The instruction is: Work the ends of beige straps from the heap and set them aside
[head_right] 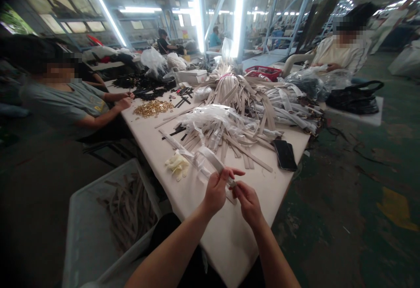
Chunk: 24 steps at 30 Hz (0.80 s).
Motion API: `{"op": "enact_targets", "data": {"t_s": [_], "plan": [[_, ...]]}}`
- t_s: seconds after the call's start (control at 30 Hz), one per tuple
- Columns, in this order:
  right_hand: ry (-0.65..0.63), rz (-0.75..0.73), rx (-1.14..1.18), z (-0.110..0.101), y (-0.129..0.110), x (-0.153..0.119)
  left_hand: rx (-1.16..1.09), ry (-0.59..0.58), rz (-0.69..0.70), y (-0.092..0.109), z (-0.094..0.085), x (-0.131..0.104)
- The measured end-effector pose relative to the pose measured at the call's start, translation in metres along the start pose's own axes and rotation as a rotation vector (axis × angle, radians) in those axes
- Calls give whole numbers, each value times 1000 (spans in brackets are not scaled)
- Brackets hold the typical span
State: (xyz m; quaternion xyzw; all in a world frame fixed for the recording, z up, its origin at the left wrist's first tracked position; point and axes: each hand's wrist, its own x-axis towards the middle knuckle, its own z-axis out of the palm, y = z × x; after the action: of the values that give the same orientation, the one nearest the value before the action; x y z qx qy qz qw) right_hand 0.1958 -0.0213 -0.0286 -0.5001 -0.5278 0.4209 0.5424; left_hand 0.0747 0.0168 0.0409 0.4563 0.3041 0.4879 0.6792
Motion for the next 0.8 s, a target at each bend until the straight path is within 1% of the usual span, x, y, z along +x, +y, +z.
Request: {"op": "enact_targets", "data": {"t_s": [0.07,0.13,0.27,0.37,0.5,0.57,0.63,0.73,0.8], "plan": [[22,1,12,-1,2,1,25,-31,-5,-5,1,-1],[30,2,32,-2,2,1,33,-29,-20,-10,1,0],[-27,65,77,-6,-3,-4,25,88,2,-10,-6,10],[-36,136,45,-8,-11,-7,36,104,8,-17,-11,16],[-63,205,-75,-10,-20,-5,32,113,-68,-39,-5,8],[-88,227,-59,-12,-22,-3,25,76,-119,-48,1,2],[-115,221,-16,-15,-22,-3,-5,61,-139,-52,3,0],[-131,208,-19,-19,-18,-4,-47,136,-78,-49,2,1],[-111,220,-57,-18,-14,-5,-36,163,-37,-47,0,2]]}}
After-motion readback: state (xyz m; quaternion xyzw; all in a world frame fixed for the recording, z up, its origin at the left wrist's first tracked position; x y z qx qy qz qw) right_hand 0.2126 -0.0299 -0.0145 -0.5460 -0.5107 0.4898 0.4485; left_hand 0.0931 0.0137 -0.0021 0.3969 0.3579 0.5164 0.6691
